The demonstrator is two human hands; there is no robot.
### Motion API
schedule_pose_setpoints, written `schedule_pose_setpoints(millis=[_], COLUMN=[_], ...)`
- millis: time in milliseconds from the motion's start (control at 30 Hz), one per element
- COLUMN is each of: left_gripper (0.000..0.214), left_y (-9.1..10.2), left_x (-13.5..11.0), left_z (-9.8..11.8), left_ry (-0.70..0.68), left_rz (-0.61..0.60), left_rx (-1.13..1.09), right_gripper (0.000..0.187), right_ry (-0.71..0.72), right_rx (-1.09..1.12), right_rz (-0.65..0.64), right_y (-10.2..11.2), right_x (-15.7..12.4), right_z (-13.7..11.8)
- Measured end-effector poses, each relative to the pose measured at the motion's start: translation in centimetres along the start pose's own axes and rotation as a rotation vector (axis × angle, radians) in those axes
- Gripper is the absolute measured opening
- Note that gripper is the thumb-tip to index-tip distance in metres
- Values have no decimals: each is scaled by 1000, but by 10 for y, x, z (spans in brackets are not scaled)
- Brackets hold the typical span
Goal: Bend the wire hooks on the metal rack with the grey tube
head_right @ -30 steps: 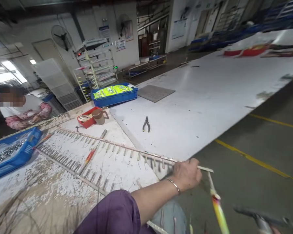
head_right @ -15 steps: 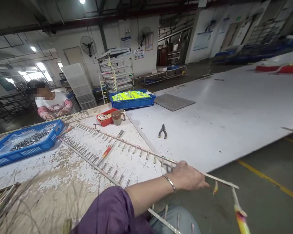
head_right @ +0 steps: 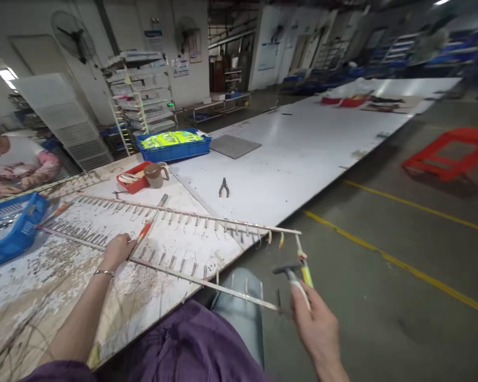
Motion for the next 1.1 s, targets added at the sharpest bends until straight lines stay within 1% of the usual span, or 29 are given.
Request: schedule_pose_setpoints(millis=[33, 67, 100, 167, 267, 333, 400, 467, 567, 633, 767, 833, 900, 1033, 1100], left_gripper=[30, 30, 29, 30, 37, 41, 44, 45, 46, 47, 45, 45, 45, 45, 46], left_y=[-6, -11, -14, -19, -25, -28, -31, -33, -37, -39, -39, -37, -34, -28, -26], left_x=[-2, -4, -6, -8, -5, 0, 6, 11, 13, 13, 14, 15, 14, 9, 6], left_z=[-11, -18, -22, -24, -18, -13, -10, -9, -10, -10, -7, -5, -2, 10, 19], left_ry=[-34, -67, -100, -125, -104, -101, -104, -95, -90, -95, -90, -56, -17, 10, -17], left_rz=[4, 25, 47, 65, 25, 1, 3, 19, 7, 12, 34, 18, -18, -72, -60], left_rx=[-9, -31, -55, -75, 2, 58, 90, 120, 171, 213, 284, 315, 341, 337, 313], right_gripper=[50, 48, 46, 43, 44, 44, 41, 37, 34, 33, 36, 40, 44, 45, 42], right_ry=[-74, -98, -84, 22, 234, 378, 456, 482, 501, 533, 607, 630, 638, 580, 548], right_rx=[73, 123, 147, 95, -35, -91, -130, -147, -163, -190, -198, -165, -129, -103, -107], right_rz=[-56, -102, -138, -157, -102, -34, 39, 92, 159, 182, 194, 236, 249, 213, 212], right_y=[-12, -24, -36, -56, -75, -81, -81, -79, -75, -76, -87, -92, -98, -107, -108], right_x=[-4, -9, -14, -25, -38, -43, -45, -45, -47, -48, -51, -52, -52, -38, -25], right_z=[2, 0, -5, -20, -43, -55, -62, -67, -73, -75, -72, -65, -56, -35, -26])
Point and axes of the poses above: each hand's wrist, its own x-axis towards the middle knuckle, its own y-axis out of the back of the hand, z = x × y, the point moved 6 cm from there along x, towards the middle knuckle, and after that the axes turned 2 degrees about x, right-handed, at the moved point
